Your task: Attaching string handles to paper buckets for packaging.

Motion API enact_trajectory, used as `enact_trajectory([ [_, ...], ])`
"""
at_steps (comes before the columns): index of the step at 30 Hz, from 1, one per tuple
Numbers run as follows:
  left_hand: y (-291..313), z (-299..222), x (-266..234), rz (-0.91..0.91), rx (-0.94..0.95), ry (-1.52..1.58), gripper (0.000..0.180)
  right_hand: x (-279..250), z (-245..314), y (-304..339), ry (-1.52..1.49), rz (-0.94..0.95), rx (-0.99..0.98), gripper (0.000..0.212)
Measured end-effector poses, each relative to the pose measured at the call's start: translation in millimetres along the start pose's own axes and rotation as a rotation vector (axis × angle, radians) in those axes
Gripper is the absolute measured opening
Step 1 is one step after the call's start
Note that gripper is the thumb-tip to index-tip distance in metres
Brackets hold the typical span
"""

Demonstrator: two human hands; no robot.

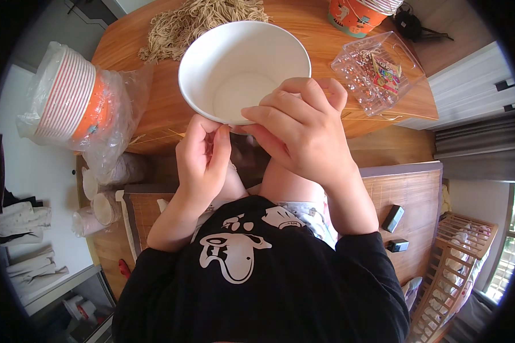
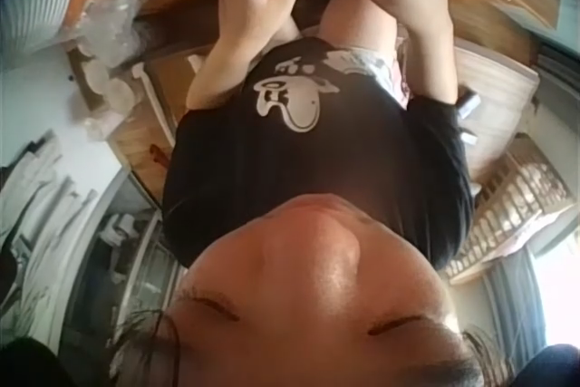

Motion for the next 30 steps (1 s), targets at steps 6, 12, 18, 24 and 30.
enact_trajectory([
  [6, 0, 2, -1, -0.006, -0.03, -0.013, 0.005, -15, -15, -35, -0.23, 0.179, -0.069, 0.018],
  [12, 3, 2, -1, -0.001, -0.034, 0.0, 0.006, -7, -26, -71, -0.378, 0.652, -0.17, 0.012],
  [18, 5, -3, -3, -0.001, -0.033, 0.028, 0.008, 0, -25, -74, -0.443, 0.836, -0.119, 0.007],
  [24, 6, 2, -2, -0.021, -0.029, 0.075, 0.011, 3, -30, -63, -0.473, 0.712, -0.099, 0.009],
  [30, 5, 4, 0, -0.041, 0.009, 0.067, 0.011, 2, -39, -71, -0.609, 0.859, -0.063, 0.014],
])
Point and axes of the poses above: each hand's wrist, its own y-axis away from the middle knuckle, its own x-axis out of the palm, z = x × y, the point moved 2 cm from there along -y, towards the middle knuckle, and after that the axes turned 9 degrees about z, right-handed, at the moved point
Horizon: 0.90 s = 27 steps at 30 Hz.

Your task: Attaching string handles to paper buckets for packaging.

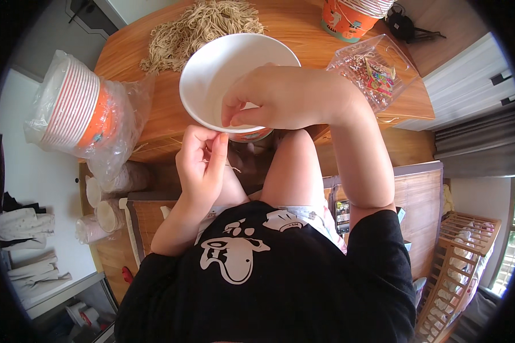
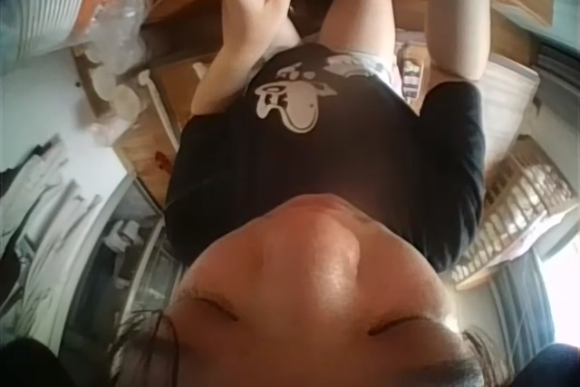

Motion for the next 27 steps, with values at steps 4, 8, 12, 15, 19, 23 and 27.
enact_trajectory([
  [4, -1, 0, 2, -0.014, 0.011, 0.003, 0.013, -2, -3, -4, -0.04, 0.046, -0.091, 0.016],
  [8, -3, -1, 2, -0.014, 0.025, 0.009, 0.014, -5, -4, -10, -0.054, 0.104, 0.004, 0.025],
  [12, -3, -6, 1, -0.007, -0.006, 0.064, 0.018, -2, 0, -8, -0.04, 0.07, 0.019, 0.023],
  [15, 3, 1, 0, 0.005, -0.015, 0.133, 0.021, 2, 4, -4, 0.008, -0.074, 0.002, 0.019],
  [19, 5, -2, -3, 0.157, -0.09, 0.384, 0.016, 9, 23, 13, 0.169, -0.491, -0.062, 0.008],
  [23, 8, 3, -8, 0.223, -0.203, 0.718, 0.015, 42, 51, 25, 0.255, -0.682, -0.142, 0.018],
  [27, -2, -5, -6, 0.231, -0.268, 0.803, 0.017, 85, 49, 28, 0.409, -0.729, -0.069, 0.026],
])
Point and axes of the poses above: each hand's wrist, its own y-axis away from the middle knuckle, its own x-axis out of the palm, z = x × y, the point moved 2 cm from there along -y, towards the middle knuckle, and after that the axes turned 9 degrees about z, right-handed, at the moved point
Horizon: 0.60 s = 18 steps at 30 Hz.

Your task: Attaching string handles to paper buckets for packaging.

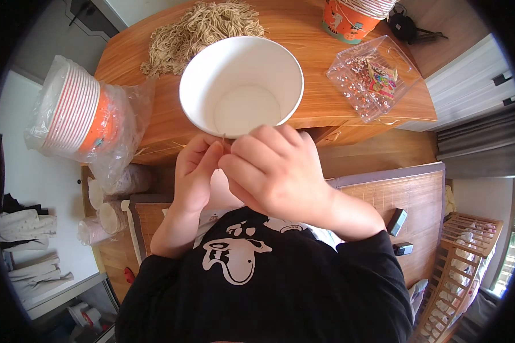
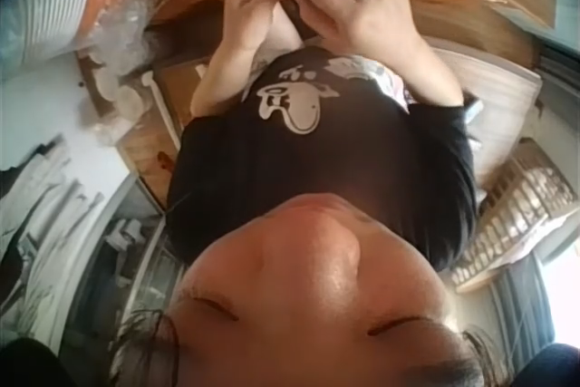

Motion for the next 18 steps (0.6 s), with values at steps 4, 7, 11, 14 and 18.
enact_trajectory([
  [4, -4, -5, -7, -0.083, -0.111, -0.221, 0.02, 32, -7, 20, 0.017, -0.2, 0.031, 0.032],
  [7, -4, 0, -10, -0.084, -0.087, -0.268, 0.02, 51, -11, 30, -0.114, -0.308, 0.182, 0.042],
  [11, -6, -7, 0, -0.044, -0.06, -0.214, 0.02, 55, -9, 24, -0.19, -0.355, 0.202, 0.043],
  [14, -6, -2, -4, -0.078, -0.065, -0.167, 0.017, 74, -13, 29, -0.797, -0.412, 0.296, 0.036],
  [18, -9, -3, -5, -0.077, 0.007, -0.231, 0.01, 59, -15, 38, -1.314, -0.414, 0.32, 0.021],
])
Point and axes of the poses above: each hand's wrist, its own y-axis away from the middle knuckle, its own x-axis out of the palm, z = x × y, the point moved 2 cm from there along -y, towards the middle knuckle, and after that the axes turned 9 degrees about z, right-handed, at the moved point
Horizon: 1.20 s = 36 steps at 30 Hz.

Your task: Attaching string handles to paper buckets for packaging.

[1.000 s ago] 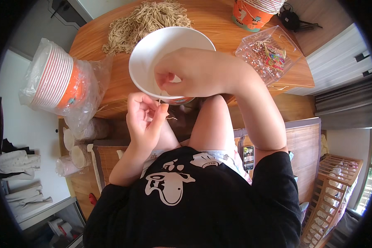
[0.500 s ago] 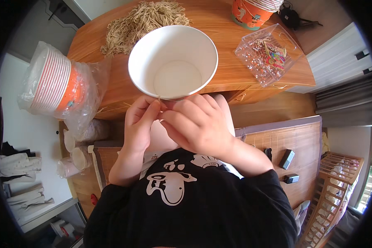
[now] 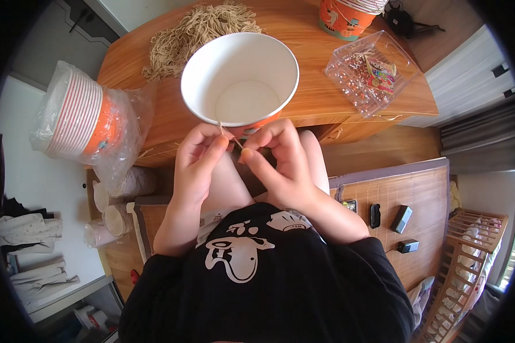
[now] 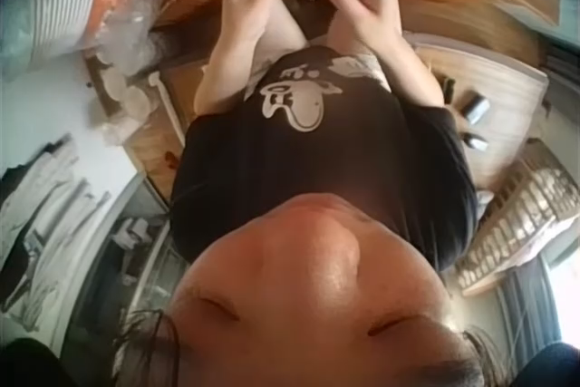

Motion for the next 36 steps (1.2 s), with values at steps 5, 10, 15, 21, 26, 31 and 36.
enact_trajectory([
  [5, -1, 4, -1, -0.032, 0.009, -0.139, 0.014, 2, 11, 0, 0.173, 0.044, -0.062, 0.021],
  [10, -3, 9, -2, -0.028, -0.081, 0.097, 0.016, 15, 22, -7, 0.865, 0.141, -0.284, 0.032],
  [15, -4, 12, -3, 0.067, -0.132, 0.297, 0.013, 9, 15, -4, 0.962, 0.133, -0.309, 0.035],
  [21, -2, 13, -4, 0.105, -0.111, 0.361, 0.014, 1, 11, -4, 0.874, -0.096, -0.338, 0.033],
  [26, 1, 11, -6, 0.11, -0.116, 0.388, 0.017, 2, 24, -14, 1.147, -0.054, -0.425, 0.028],
  [31, 3, 13, 1, 0.144, 0.039, 0.213, 0.022, 2, 23, -12, 1.092, -0.026, -0.372, 0.025],
  [36, 0, 16, -6, 0.18, -0.049, 0.33, 0.019, 2, 24, -13, 1.033, -0.017, -0.34, 0.019],
])
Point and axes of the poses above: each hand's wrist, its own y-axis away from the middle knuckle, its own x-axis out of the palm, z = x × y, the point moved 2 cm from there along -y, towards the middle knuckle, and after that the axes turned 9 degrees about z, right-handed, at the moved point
